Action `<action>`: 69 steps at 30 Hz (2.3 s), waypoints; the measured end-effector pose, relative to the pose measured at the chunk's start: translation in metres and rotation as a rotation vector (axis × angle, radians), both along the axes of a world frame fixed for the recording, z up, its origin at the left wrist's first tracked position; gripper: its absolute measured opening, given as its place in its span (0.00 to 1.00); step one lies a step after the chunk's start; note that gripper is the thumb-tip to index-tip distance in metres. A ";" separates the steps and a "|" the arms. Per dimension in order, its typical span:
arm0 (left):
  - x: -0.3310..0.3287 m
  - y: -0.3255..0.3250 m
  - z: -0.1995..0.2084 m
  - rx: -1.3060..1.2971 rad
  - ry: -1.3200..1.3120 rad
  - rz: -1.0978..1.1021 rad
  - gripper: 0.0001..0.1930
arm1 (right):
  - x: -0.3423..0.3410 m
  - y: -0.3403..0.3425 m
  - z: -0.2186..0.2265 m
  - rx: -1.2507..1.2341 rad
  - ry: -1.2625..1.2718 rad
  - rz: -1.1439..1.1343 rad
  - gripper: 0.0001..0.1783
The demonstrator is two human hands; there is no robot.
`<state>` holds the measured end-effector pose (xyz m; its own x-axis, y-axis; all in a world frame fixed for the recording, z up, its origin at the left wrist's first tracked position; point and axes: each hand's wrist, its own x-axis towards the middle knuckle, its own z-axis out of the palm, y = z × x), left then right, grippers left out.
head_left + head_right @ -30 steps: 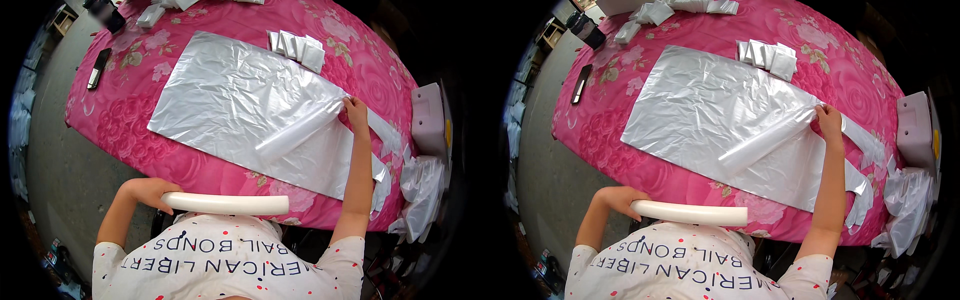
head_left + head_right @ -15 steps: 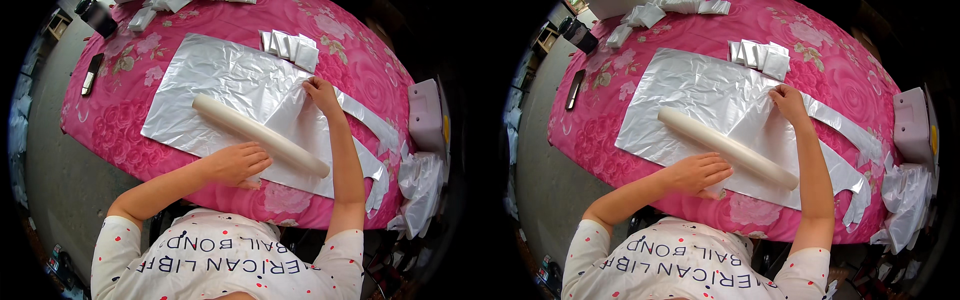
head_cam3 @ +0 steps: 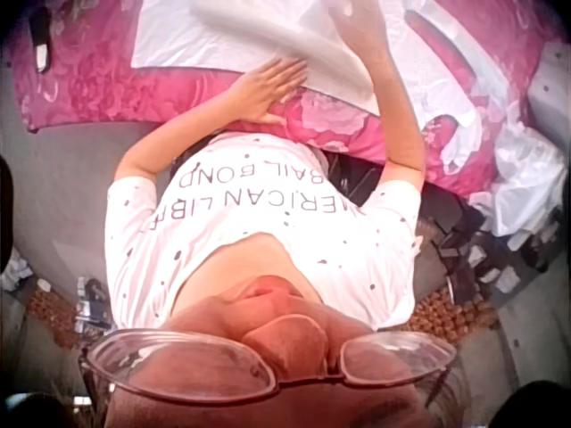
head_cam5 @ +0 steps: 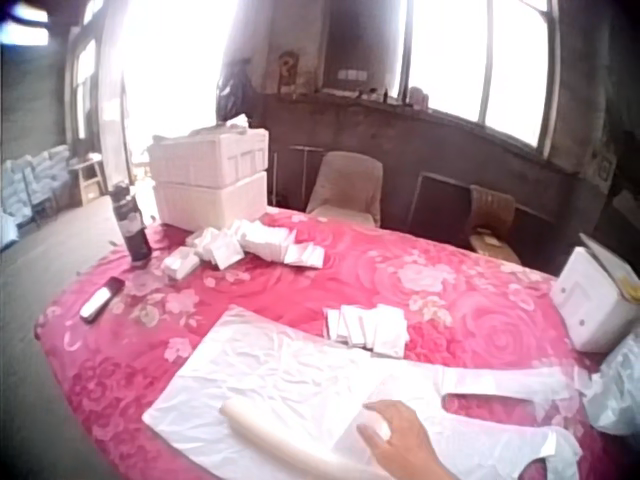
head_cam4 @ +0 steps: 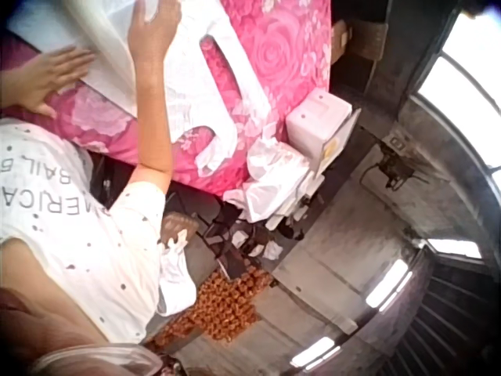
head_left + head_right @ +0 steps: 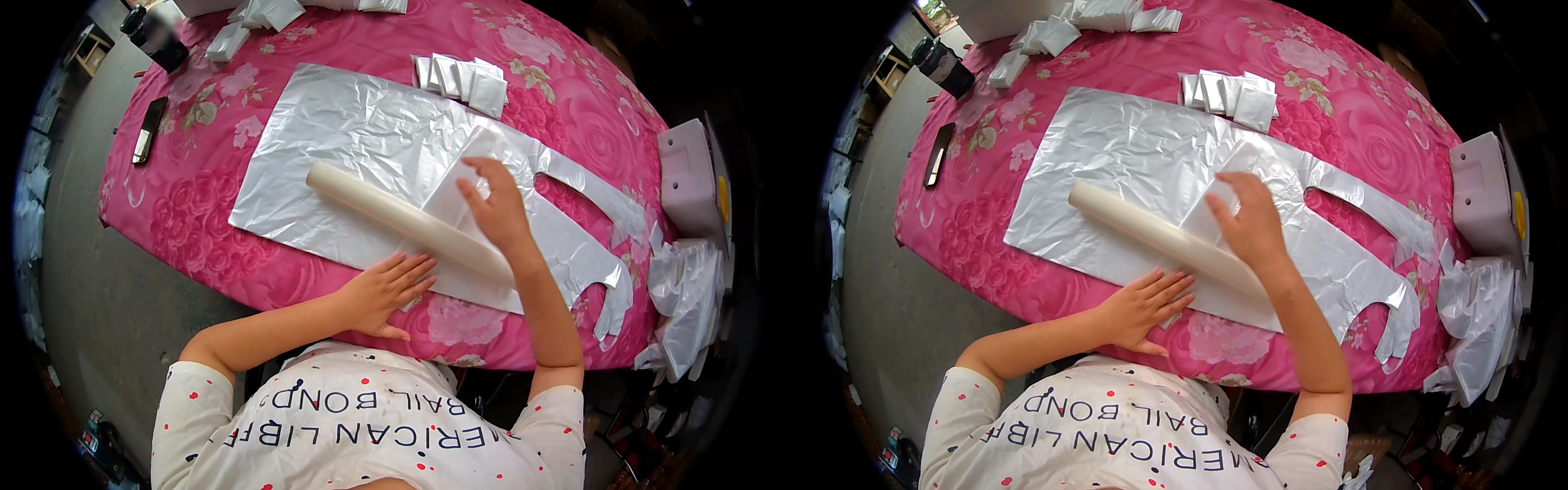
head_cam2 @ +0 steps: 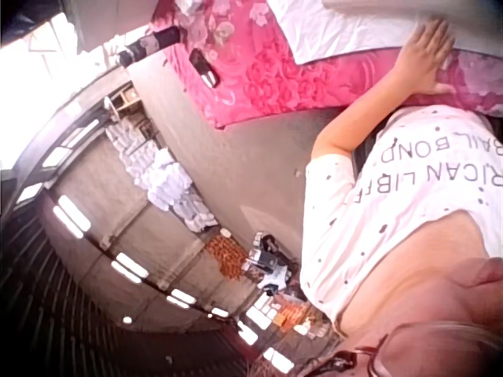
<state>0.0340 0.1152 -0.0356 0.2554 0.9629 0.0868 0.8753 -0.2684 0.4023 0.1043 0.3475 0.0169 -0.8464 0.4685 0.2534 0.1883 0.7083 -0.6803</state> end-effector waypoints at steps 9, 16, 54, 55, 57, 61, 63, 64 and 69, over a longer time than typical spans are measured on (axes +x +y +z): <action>0.005 -0.005 -0.002 0.004 0.035 -0.004 0.48 | 0.066 -0.044 -0.016 0.212 -0.218 -0.065 0.27; -0.021 0.007 0.007 -0.013 -0.106 -0.195 0.46 | 0.134 0.043 -0.021 0.317 -0.243 -0.539 0.25; -0.010 -0.022 0.002 0.317 -0.069 -0.414 0.16 | 0.081 -0.074 -0.029 0.051 -0.096 0.346 0.25; -0.010 -0.021 0.002 0.328 -0.064 -0.402 0.16 | 0.081 -0.073 -0.028 0.042 -0.102 0.343 0.25; -0.010 -0.022 0.000 0.336 -0.047 -0.367 0.16 | 0.080 -0.073 -0.028 0.042 -0.094 0.342 0.24; -0.010 -0.019 0.004 0.369 -0.009 -0.330 0.17 | 0.079 -0.073 -0.028 0.007 -0.099 0.314 0.24; -0.006 -0.014 0.007 0.343 0.004 -0.267 0.17 | 0.079 -0.074 -0.026 -0.002 -0.111 0.302 0.24; -0.004 -0.011 0.008 0.334 0.013 -0.235 0.17 | 0.079 -0.073 -0.025 -0.002 -0.115 0.297 0.24; -0.006 -0.014 0.002 0.231 -0.384 -0.142 0.19 | 0.075 -0.071 -0.020 -0.025 -0.105 0.303 0.23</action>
